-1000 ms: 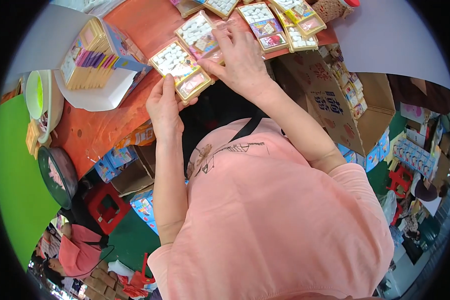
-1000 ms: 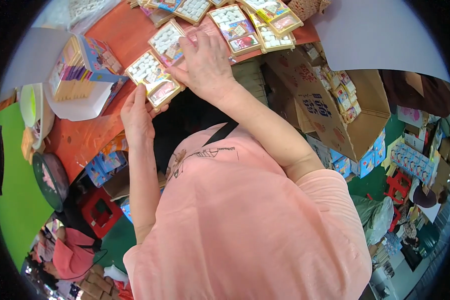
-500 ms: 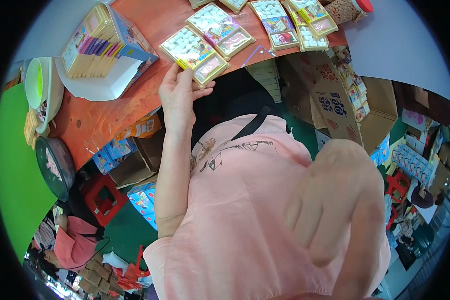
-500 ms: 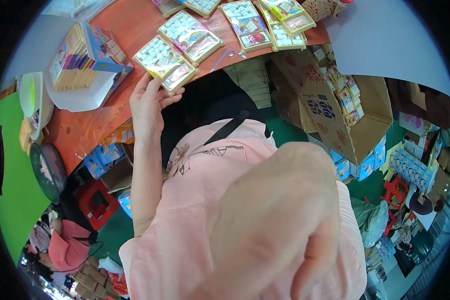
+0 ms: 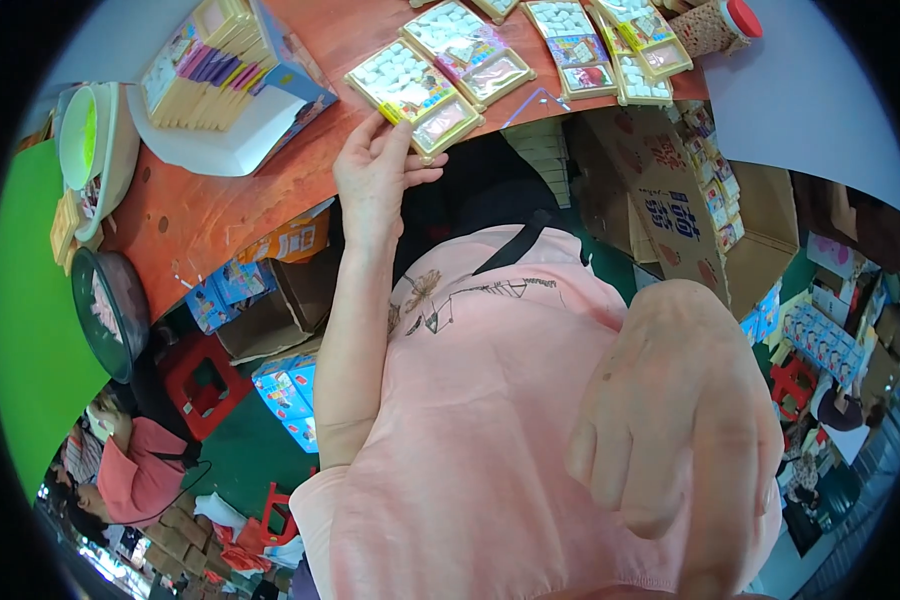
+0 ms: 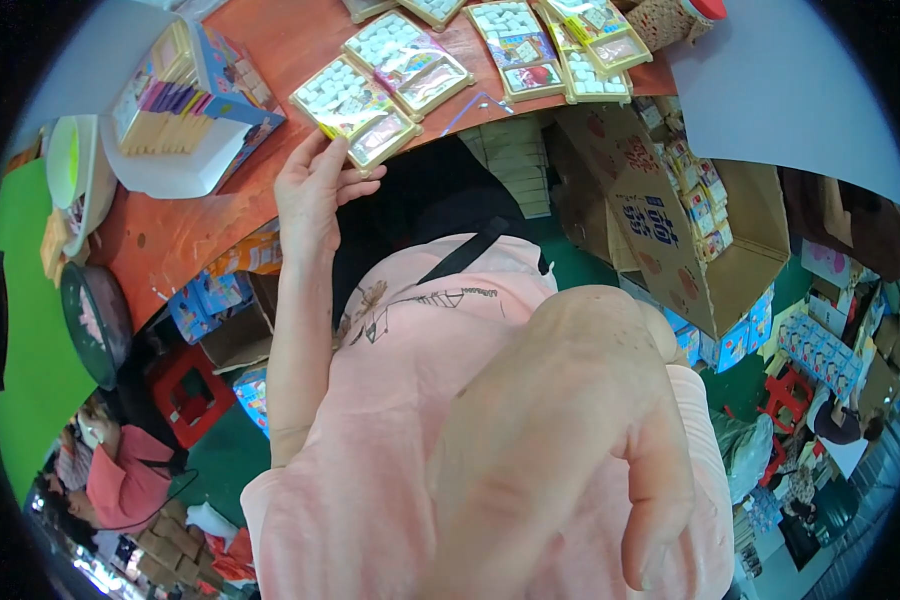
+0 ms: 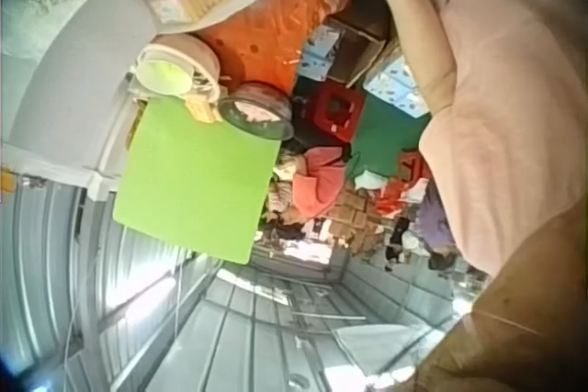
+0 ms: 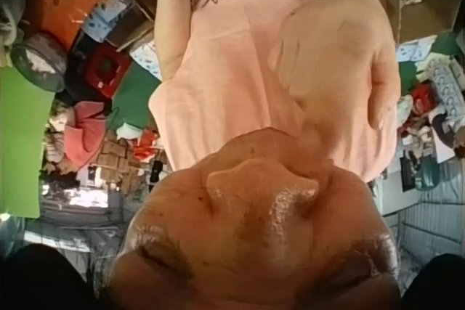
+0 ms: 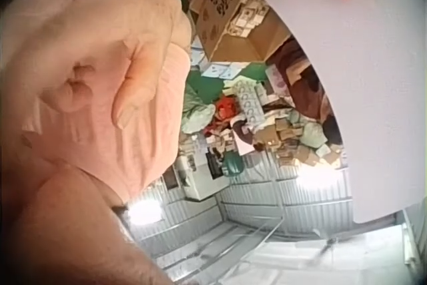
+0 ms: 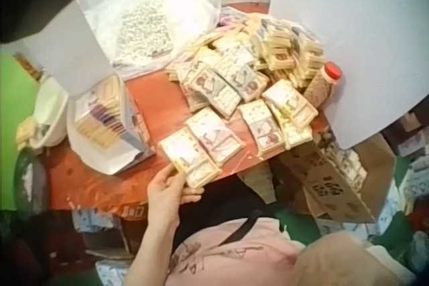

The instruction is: Assembling white cardboard boxes and filling yellow plastic trays with small white cubes and applying labels.

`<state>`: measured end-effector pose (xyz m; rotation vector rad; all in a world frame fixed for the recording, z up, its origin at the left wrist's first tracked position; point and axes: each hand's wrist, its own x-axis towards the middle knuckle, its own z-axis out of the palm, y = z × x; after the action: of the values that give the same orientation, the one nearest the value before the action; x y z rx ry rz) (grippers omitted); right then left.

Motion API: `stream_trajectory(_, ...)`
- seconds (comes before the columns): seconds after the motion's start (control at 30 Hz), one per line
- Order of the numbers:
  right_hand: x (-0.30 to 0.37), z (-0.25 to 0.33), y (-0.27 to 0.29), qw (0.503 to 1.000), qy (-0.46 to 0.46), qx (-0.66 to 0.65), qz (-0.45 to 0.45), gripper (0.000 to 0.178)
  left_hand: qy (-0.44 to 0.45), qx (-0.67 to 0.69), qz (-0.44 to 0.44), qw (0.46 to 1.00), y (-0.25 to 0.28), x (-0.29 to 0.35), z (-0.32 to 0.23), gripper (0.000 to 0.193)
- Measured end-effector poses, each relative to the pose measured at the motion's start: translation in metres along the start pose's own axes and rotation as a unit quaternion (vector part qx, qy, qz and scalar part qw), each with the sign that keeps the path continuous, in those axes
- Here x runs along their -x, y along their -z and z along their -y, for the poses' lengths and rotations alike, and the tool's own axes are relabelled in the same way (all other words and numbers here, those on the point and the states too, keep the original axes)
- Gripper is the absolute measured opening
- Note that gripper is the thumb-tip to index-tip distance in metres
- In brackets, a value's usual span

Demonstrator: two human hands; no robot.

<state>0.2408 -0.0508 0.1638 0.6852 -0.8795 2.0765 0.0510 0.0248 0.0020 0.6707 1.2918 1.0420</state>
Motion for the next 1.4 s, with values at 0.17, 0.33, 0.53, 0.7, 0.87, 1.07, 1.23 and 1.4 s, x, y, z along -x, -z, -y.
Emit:
stream_trajectory(0.17, -0.031, 0.013, 0.007, 0.992, -0.078, -0.038, 0.087, 0.047, -0.009, 0.003, 0.014, 1.0, -0.014, -0.003, -0.008, 0.046)
stream_trajectory(0.33, -0.022, -0.005, 0.027, 0.99, -0.072, 0.013, 0.122, 0.051, -0.015, 0.009, 0.025, 1.0, 0.008, -0.002, 0.008, 0.051)
stream_trajectory(0.53, 0.024, -0.003, 0.053, 0.887, -0.185, 0.306, -0.293, 0.043, 0.001, -0.007, 0.007, 1.0, -0.003, -0.001, 0.003, 0.036)
stream_trajectory(0.7, 0.054, -0.028, 0.107, 0.828, -0.231, 0.291, -0.421, 0.036, -0.013, -0.03, -0.01, 0.999, -0.004, 0.002, -0.002, 0.029)
stream_trajectory(0.87, 0.044, -0.041, 0.118, 0.706, -0.268, 0.442, -0.484, 0.027, 0.0, -0.057, -0.015, 0.998, -0.006, 0.002, -0.009, 0.027)
stream_trajectory(1.07, 0.042, -0.032, 0.129, 0.655, -0.278, 0.513, -0.479, 0.024, 0.019, -0.043, -0.009, 0.999, -0.005, 0.0, -0.005, 0.028)
stream_trajectory(1.23, 0.036, -0.028, 0.141, 0.63, -0.275, 0.593, -0.42, 0.02, 0.019, -0.05, -0.006, 0.999, -0.004, -0.002, -0.003, 0.026)
stream_trajectory(1.4, -0.018, 0.0, 0.165, 0.52, -0.204, 0.778, -0.288, 0.015, 0.037, -0.051, 0.001, 0.998, 0.0, 0.004, -0.008, 0.023)
